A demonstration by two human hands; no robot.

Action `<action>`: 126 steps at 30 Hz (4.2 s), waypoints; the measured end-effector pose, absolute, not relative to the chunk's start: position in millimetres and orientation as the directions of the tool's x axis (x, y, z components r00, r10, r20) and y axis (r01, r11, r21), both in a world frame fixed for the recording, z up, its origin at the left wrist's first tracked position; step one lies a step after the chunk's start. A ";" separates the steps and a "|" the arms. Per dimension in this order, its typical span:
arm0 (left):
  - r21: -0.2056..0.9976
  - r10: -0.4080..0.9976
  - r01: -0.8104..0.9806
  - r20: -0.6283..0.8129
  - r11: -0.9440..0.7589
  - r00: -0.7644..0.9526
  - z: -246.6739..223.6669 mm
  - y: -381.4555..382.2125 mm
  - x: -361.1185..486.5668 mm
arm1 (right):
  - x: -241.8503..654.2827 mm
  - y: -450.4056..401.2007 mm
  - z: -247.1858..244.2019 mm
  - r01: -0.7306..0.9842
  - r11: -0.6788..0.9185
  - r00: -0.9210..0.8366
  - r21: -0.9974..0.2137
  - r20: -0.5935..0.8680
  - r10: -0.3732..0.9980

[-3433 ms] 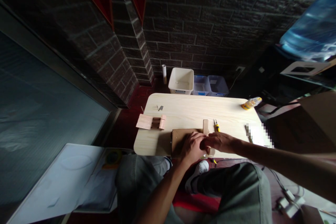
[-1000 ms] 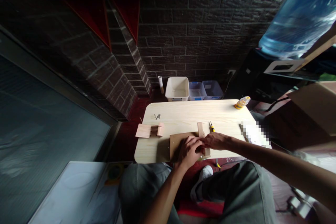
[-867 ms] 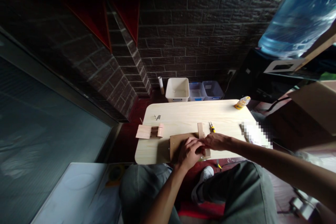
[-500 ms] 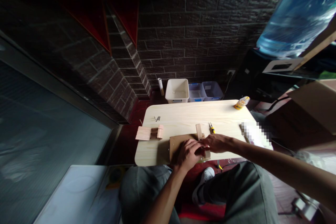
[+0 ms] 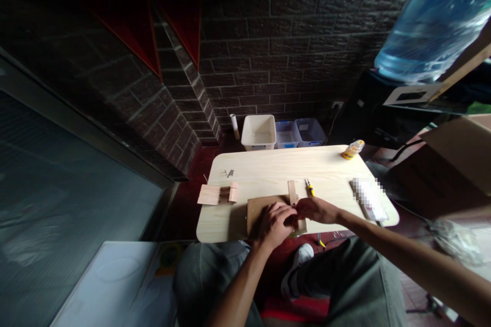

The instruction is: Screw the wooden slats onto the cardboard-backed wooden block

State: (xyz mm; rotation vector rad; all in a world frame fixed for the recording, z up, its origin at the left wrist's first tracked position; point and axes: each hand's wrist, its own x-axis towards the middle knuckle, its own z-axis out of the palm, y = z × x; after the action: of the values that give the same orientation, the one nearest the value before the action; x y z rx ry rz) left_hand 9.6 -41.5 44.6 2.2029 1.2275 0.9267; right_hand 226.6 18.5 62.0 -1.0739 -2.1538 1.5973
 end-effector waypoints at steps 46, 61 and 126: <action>0.682 0.900 0.595 0.250 -0.425 0.357 51.9 -28.9 20.2 | 233.6 14.5 35.1 0.170 -0.225 -0.622 -0.959 -0.281 0.731; 0.650 0.898 0.626 0.235 -0.430 0.372 40.9 -19.4 26.3 | 237.3 16.5 31.6 0.217 -0.230 -0.586 -0.949 -0.315 0.746; 0.675 0.899 0.597 0.279 -0.433 0.336 37.5 -29.4 16.9 | 226.9 -11.6 154.3 0.591 0.733 -0.764 -0.337 0.057 0.642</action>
State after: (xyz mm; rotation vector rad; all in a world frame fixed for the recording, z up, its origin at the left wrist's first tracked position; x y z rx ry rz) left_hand 16.9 -29.4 37.5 2.1489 1.3117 0.8829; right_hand 226.9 -11.6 154.3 -0.9920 -2.7641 0.4510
